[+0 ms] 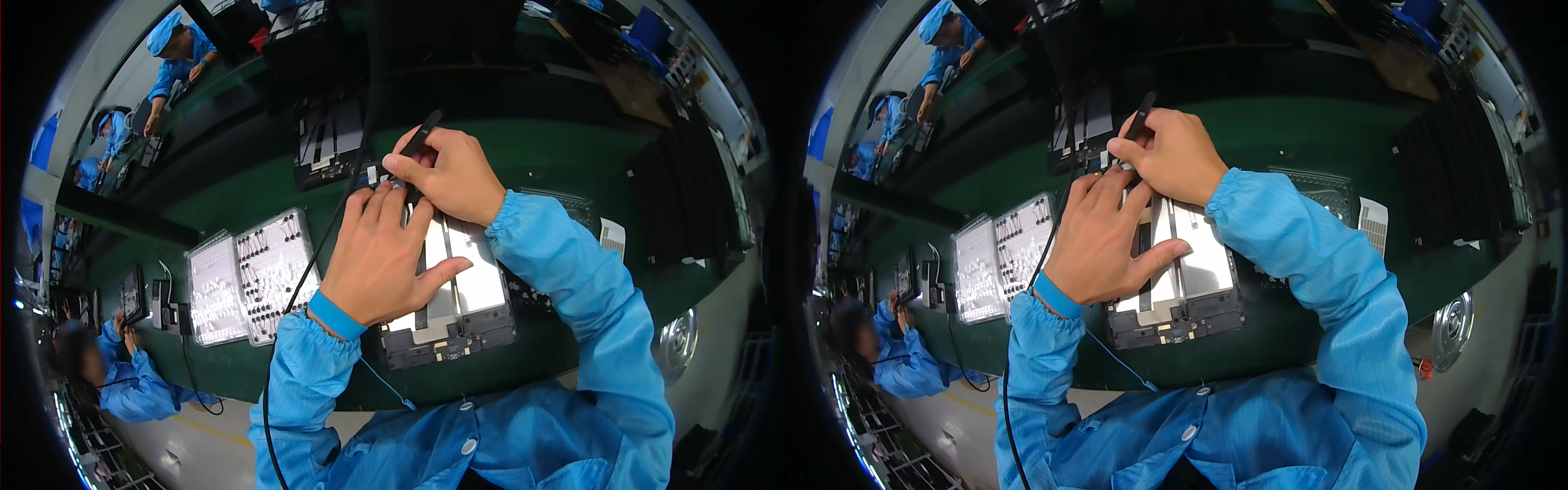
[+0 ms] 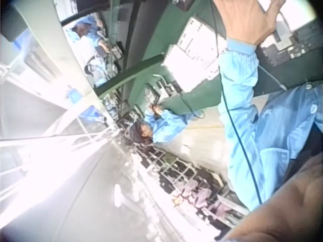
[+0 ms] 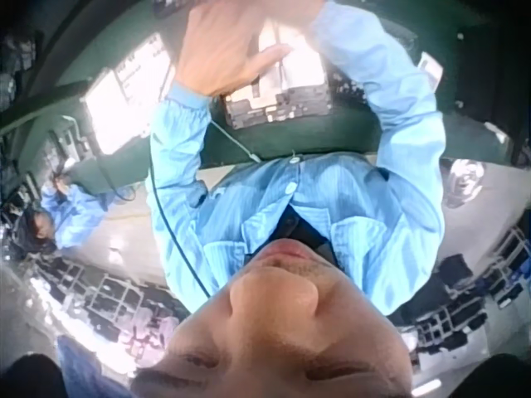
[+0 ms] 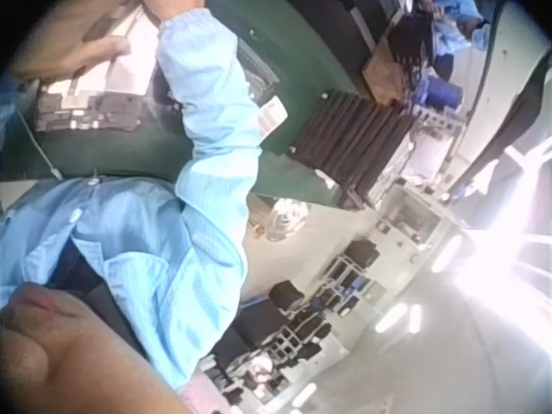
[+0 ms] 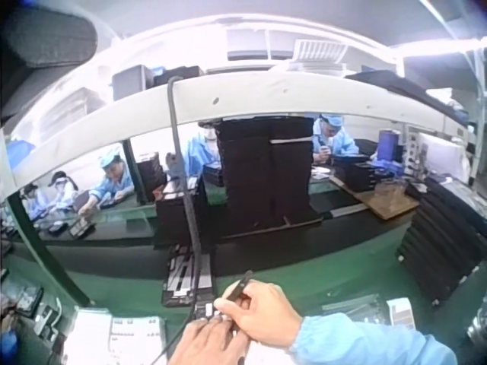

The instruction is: The person is seen assembling internal components of a tablet or similar electronic device using precision tools on a production line.

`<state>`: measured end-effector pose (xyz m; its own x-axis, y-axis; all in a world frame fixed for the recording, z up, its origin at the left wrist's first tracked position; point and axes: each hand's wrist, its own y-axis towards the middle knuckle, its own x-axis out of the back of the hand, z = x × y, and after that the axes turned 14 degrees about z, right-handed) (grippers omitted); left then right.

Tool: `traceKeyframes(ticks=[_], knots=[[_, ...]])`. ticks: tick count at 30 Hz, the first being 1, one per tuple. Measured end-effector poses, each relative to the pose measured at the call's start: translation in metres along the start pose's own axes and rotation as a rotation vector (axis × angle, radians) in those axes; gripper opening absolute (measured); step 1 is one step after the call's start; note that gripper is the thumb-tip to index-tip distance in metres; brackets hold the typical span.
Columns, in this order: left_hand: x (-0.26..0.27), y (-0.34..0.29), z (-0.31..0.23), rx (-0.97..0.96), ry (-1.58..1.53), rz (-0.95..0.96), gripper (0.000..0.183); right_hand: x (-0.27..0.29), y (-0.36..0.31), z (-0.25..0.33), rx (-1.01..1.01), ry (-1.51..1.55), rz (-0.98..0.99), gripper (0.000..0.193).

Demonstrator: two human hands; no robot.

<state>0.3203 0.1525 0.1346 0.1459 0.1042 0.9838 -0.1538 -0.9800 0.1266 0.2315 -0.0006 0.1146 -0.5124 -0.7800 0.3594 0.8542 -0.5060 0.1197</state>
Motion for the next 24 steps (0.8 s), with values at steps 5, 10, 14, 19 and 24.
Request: traceKeyframes(ticks=[5, 10, 14, 19, 24], knots=[[0.004, 0.004, -0.008, 0.048, -0.026, 0.092, 0.073, 0.014, -0.002, 0.001, 0.057, 0.035, -0.106, 0.02], [-0.002, 0.017, 0.001, 0.041, -0.035, 0.002, 0.068, 0.051, -0.025, 0.009, 0.274, 0.067, -0.242, 0.024], [0.004, 0.005, -0.013, 0.099, -0.018, -0.025, 0.063, 0.117, -0.113, 0.014, 0.274, 0.06, -0.319, 0.022], [0.015, 0.006, -0.113, -0.168, -0.353, 0.025, 0.054, 0.2, -0.25, -0.083, -0.135, 0.085, -0.534, 0.024], [-0.061, 0.049, -0.21, -0.372, -0.46, 0.097, 0.041, 0.213, -0.277, -0.158, -0.235, 0.146, -0.576, 0.025]])
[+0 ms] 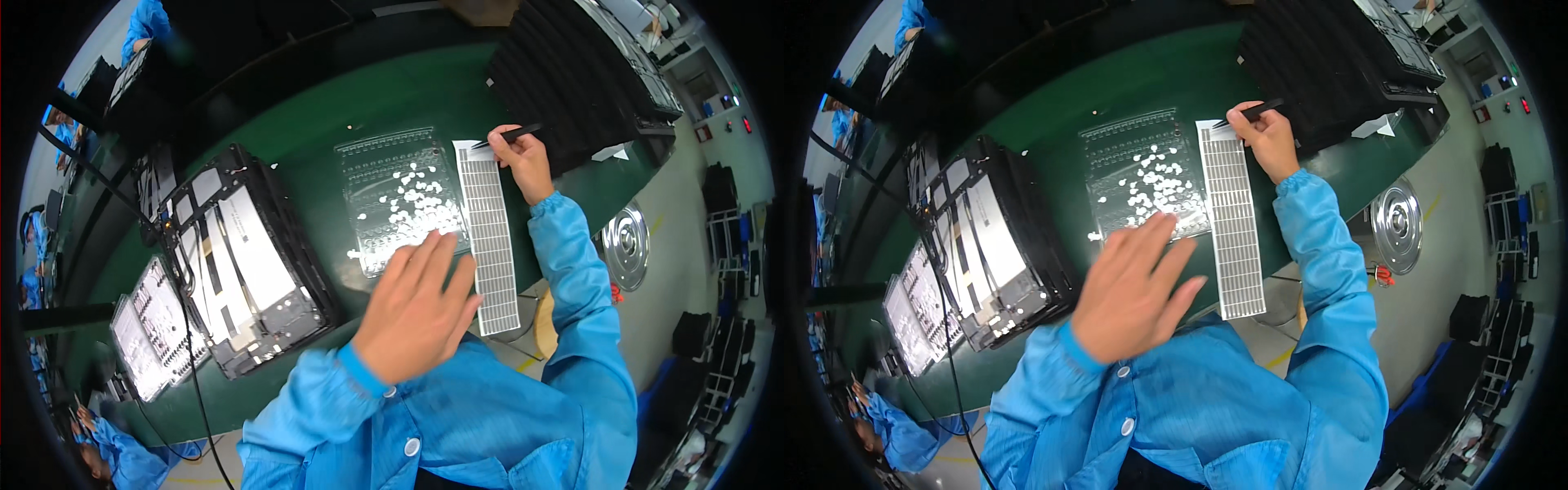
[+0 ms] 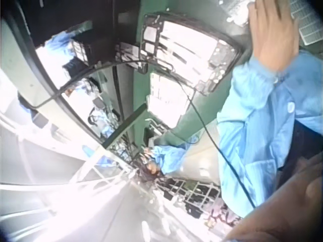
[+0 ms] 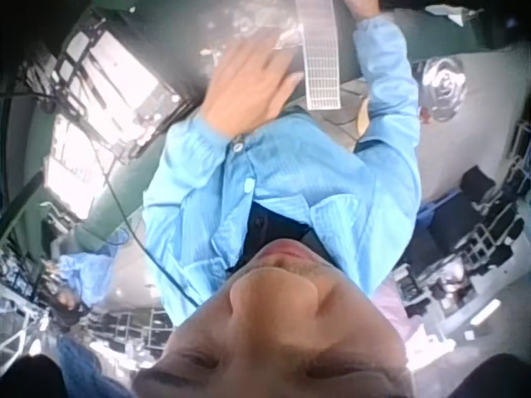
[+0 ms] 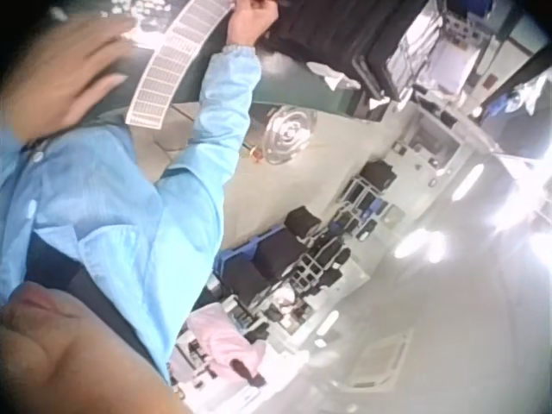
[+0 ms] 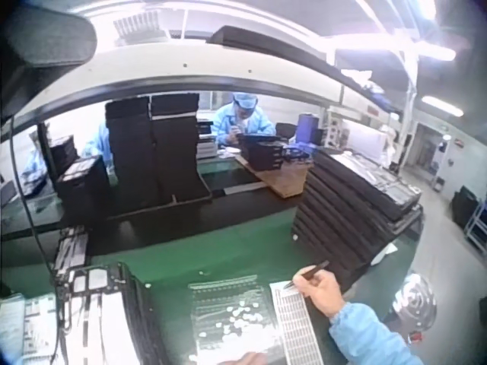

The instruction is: The person is seen assembling internal components of a tablet or similar electronic device using precision tools on a production line.

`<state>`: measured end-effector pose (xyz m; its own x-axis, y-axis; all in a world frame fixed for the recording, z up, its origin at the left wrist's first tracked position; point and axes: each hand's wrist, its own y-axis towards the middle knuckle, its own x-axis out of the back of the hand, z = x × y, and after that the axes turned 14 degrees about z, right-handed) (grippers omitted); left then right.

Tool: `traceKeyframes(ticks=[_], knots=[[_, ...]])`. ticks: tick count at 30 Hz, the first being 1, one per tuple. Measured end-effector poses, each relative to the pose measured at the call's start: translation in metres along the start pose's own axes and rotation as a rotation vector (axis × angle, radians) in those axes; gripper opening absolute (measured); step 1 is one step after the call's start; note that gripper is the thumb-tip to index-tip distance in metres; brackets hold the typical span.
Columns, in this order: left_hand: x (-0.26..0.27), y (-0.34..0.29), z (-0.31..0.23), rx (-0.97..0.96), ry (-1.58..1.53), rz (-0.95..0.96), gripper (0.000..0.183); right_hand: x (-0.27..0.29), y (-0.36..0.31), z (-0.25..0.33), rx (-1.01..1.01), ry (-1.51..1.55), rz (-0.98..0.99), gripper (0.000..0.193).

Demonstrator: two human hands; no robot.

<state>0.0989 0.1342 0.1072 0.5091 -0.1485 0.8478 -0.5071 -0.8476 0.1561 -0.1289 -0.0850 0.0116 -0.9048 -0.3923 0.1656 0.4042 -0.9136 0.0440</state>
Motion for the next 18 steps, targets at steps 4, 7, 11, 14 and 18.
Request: traceKeyframes(ticks=[4, 7, 11, 14, 18], knots=[[-0.071, 0.074, 0.023, -0.038, 0.083, -0.028, 0.038, 0.005, 0.01, -0.018, 0.011, 0.05, 0.049, 0.024], [-0.101, 0.112, 0.046, -0.009, 0.324, -0.045, 0.038, 0.002, 0.009, -0.02, 0.039, 0.08, 0.043, 0.022], [-0.109, 0.122, 0.063, 0.072, 0.426, 0.108, 0.037, 0.001, 0.008, -0.019, 0.016, 0.06, 0.039, 0.022], [-0.111, 0.122, 0.066, 0.023, 0.37, 0.056, 0.045, -0.003, 0.01, -0.019, 0.027, 0.032, 0.037, 0.023], [-0.11, 0.124, 0.064, 0.019, 0.369, 0.082, 0.046, 0.0, 0.01, -0.022, 0.008, -0.001, 0.034, 0.024]])
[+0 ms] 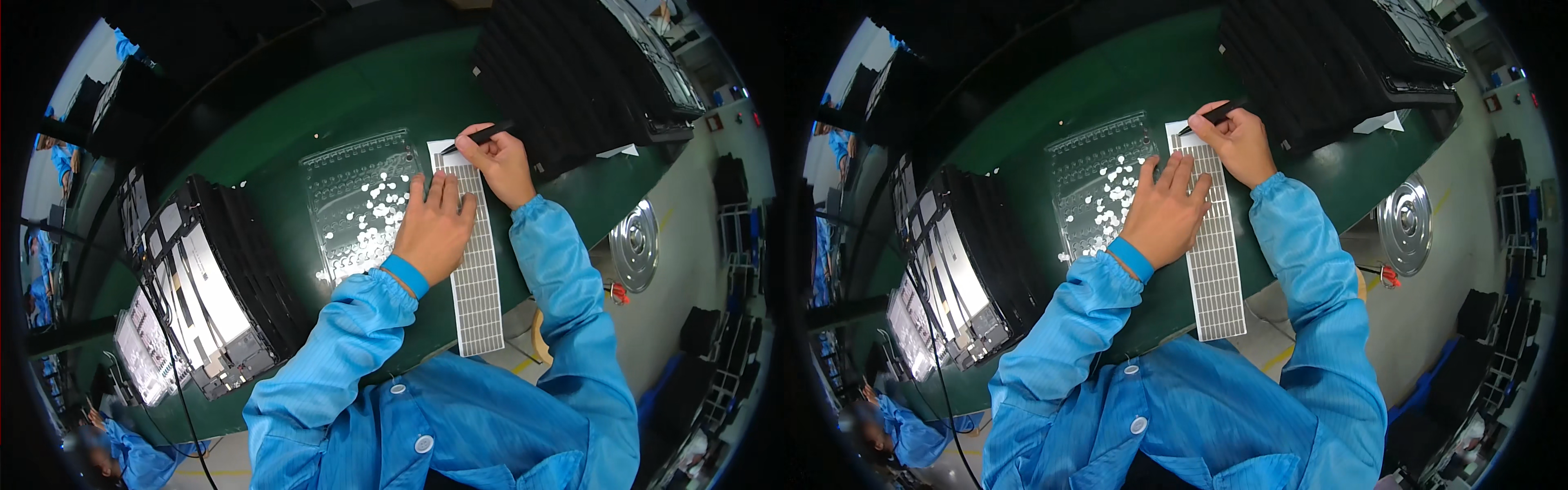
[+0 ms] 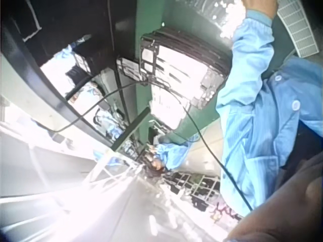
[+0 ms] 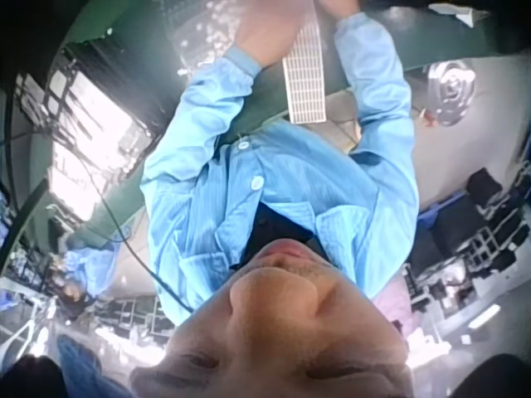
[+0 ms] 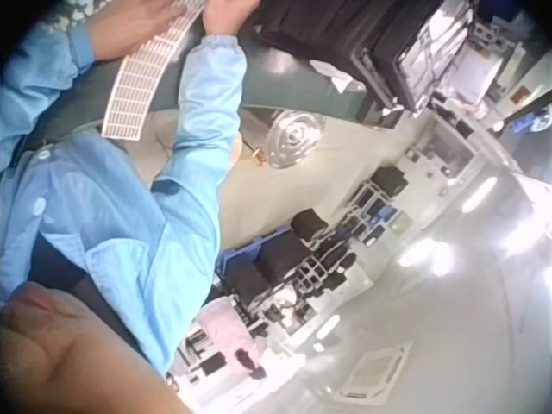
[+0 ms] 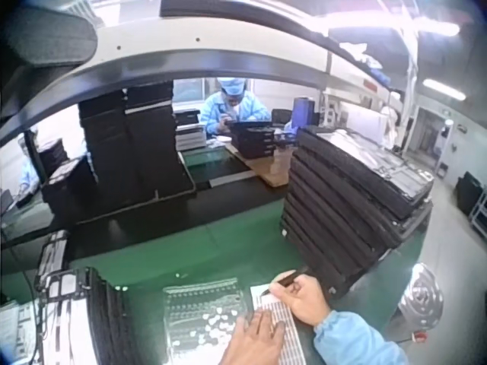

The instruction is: The person is seen assembling internal components of a tablet or similar electronic device using precision tools on a production line.

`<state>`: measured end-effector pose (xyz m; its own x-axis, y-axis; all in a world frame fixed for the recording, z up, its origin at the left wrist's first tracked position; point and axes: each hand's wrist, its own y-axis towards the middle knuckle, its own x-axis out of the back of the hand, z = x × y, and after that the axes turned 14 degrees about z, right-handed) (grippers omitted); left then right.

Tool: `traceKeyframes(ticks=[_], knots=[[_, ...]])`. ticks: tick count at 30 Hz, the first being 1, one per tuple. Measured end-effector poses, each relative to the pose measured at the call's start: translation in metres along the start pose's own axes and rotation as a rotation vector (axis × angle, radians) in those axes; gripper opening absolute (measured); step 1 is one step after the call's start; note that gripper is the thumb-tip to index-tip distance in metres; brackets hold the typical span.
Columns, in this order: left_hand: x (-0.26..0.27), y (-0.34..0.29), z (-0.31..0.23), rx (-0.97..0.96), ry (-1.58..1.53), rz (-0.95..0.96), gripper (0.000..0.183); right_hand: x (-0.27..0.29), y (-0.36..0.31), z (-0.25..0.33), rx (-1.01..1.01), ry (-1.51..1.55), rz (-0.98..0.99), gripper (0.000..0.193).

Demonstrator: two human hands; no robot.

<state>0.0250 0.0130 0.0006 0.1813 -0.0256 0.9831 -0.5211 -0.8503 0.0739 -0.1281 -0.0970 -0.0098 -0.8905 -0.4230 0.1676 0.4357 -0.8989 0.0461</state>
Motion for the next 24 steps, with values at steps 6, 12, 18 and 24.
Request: traceKeyframes(ticks=[6, 12, 18, 24], knots=[[-0.001, 0.002, -0.003, 0.029, 0.043, -0.002, 0.033, 0.004, 0.001, -0.007, -0.015, -0.027, 0.002, 0.025], [-0.002, 0.0, 0.0, 0.041, 0.016, -0.006, 0.034, 0.0, -0.001, 0.004, -0.029, -0.083, 0.035, 0.019], [0.0, -0.004, 0.0, 0.067, -0.015, 0.088, 0.054, 0.001, -0.022, 0.022, 0.004, 0.174, -0.02, 0.023], [0.006, -0.035, -0.024, 0.021, -0.094, -0.171, 0.047, -0.066, -0.029, 0.146, 0.225, 0.326, 0.234, 0.025]])
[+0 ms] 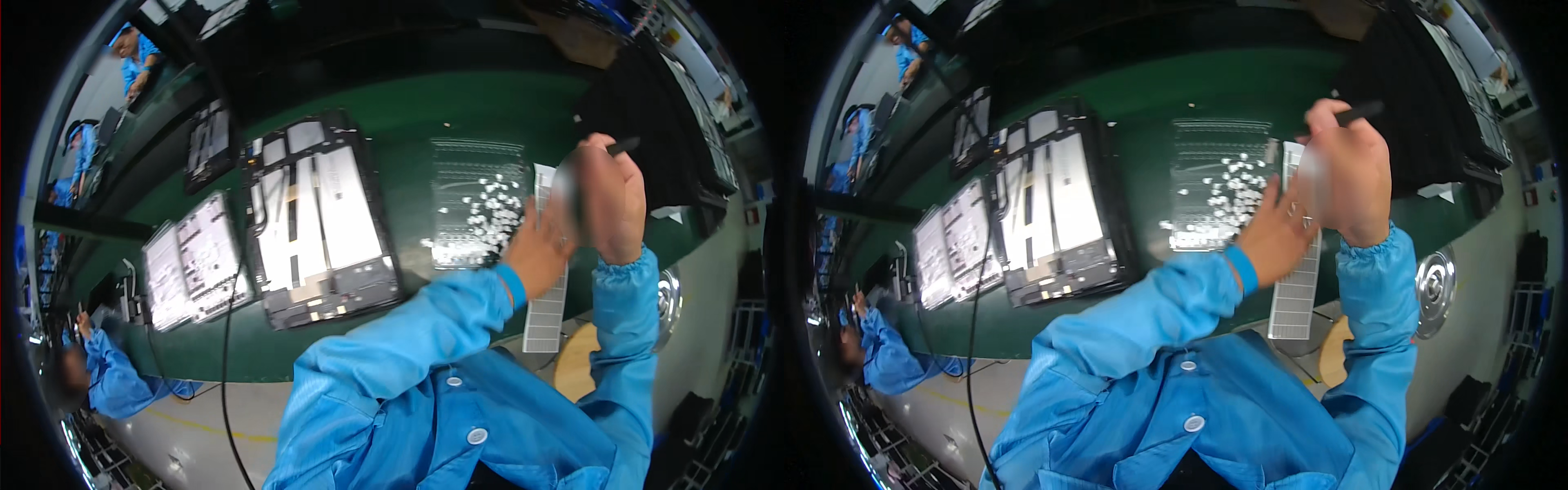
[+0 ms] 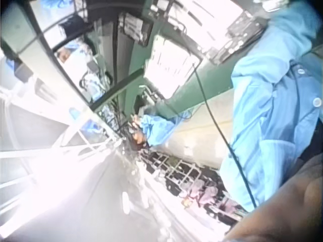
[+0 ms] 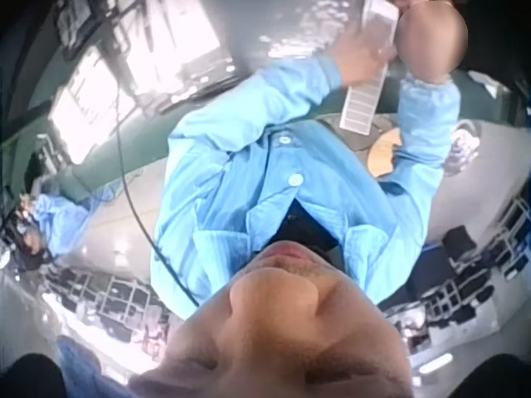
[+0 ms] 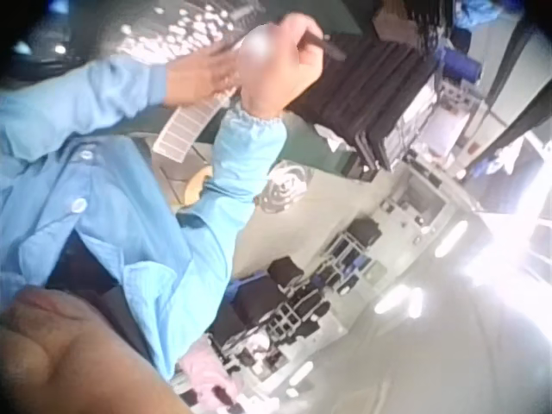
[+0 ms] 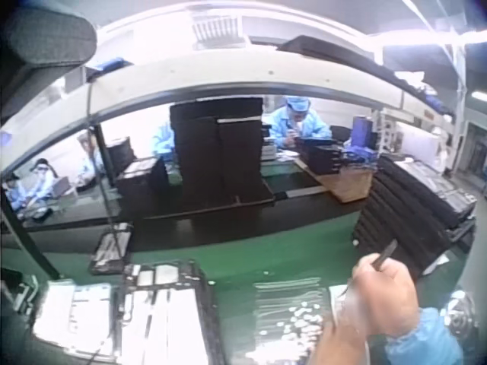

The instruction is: The person is seen assembling internal components of a tablet or similar electronic device using precision tools on a production line.

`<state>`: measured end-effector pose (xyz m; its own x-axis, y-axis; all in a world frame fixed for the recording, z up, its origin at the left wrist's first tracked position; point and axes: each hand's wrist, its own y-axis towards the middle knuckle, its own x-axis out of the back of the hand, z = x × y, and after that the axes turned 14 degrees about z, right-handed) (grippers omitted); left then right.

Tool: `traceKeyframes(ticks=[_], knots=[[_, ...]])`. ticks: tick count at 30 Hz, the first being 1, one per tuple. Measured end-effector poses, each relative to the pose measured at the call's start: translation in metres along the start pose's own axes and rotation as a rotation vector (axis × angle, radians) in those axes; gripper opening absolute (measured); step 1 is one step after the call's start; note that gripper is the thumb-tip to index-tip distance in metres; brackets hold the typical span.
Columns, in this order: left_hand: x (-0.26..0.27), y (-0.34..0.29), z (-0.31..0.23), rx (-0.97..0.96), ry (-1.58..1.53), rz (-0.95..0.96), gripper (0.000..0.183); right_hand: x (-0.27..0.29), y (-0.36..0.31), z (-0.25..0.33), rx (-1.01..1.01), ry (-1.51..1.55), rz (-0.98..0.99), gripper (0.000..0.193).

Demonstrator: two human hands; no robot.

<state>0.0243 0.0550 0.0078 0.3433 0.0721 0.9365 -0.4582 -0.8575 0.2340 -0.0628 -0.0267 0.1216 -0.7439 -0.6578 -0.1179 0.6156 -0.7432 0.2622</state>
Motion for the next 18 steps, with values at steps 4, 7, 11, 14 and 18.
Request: traceKeyframes(ticks=[4, 7, 11, 14, 18], knots=[[0.109, -0.084, -0.015, -0.011, -0.135, 0.209, 0.044, -0.086, 0.06, 0.0, -0.043, -0.193, 0.177, 0.036], [0.174, -0.132, 0.009, 0.057, -0.25, 0.111, 0.038, -0.12, 0.102, -0.028, -0.087, -0.245, 0.207, 0.039], [0.227, -0.174, 0.056, 0.307, -0.152, -0.138, 0.028, -0.153, 0.138, -0.055, -0.151, -0.281, 0.245, 0.035], [0.23, -0.183, 0.091, 0.348, -0.096, -0.156, 0.025, -0.163, 0.152, -0.066, -0.186, -0.303, 0.261, 0.034], [0.228, -0.182, 0.12, 0.393, -0.042, -0.116, 0.026, -0.168, 0.162, -0.069, -0.235, -0.313, 0.297, 0.034]])
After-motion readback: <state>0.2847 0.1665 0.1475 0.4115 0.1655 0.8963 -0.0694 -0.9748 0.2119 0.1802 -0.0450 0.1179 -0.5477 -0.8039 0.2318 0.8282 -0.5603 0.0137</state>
